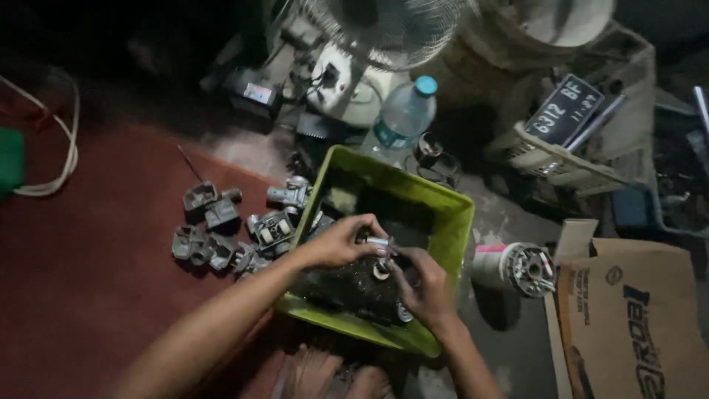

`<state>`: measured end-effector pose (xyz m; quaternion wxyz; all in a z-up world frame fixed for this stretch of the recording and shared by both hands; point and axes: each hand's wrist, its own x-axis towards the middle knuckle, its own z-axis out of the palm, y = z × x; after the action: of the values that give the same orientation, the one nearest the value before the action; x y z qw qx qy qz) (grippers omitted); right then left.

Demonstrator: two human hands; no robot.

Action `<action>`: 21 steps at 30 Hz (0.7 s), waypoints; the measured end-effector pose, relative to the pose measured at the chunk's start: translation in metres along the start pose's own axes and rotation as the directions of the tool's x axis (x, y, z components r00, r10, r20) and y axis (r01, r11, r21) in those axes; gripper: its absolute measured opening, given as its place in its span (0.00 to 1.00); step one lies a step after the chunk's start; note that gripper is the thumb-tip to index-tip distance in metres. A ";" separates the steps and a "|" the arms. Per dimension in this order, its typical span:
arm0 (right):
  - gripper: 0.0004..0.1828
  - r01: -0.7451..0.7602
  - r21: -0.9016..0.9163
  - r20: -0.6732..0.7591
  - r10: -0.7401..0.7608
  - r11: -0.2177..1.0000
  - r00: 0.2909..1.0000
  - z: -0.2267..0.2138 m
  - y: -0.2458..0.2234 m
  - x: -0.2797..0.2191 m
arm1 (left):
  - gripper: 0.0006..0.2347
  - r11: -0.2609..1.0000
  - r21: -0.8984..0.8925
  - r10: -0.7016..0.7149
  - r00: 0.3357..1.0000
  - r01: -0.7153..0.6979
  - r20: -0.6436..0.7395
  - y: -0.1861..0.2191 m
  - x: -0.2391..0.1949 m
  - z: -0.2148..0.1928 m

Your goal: Cleaning and inspecting small mechanical engine parts in a bin with cleaning fluid

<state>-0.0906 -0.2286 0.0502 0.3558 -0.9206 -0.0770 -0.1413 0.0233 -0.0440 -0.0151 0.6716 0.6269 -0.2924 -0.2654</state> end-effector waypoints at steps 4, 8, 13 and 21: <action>0.23 0.370 -0.226 0.127 -0.350 0.901 0.928 0.036 0.069 -0.020 | 0.14 0.989 -0.124 -0.069 0.996 0.076 0.059 -0.025 -0.004 -0.011; 0.13 0.280 -0.114 0.073 -0.273 0.953 0.959 0.049 0.043 -0.001 | 0.12 0.999 -0.052 -0.001 0.997 0.005 0.082 -0.035 -0.009 -0.017; 0.06 -0.608 0.305 0.251 0.553 0.733 0.794 0.049 0.037 -0.003 | 0.13 0.979 0.178 0.072 0.990 -0.094 0.124 -0.008 -0.016 -0.018; 0.18 -0.441 0.346 0.109 0.432 0.828 0.895 0.032 0.023 -0.005 | 0.10 1.000 0.015 -0.027 0.999 0.027 -0.021 -0.026 -0.019 0.005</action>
<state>-0.0830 -0.2242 0.0116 0.5410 -0.8339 0.1058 -0.0276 0.0068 -0.0357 -0.0422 0.6660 0.6388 -0.2789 -0.2657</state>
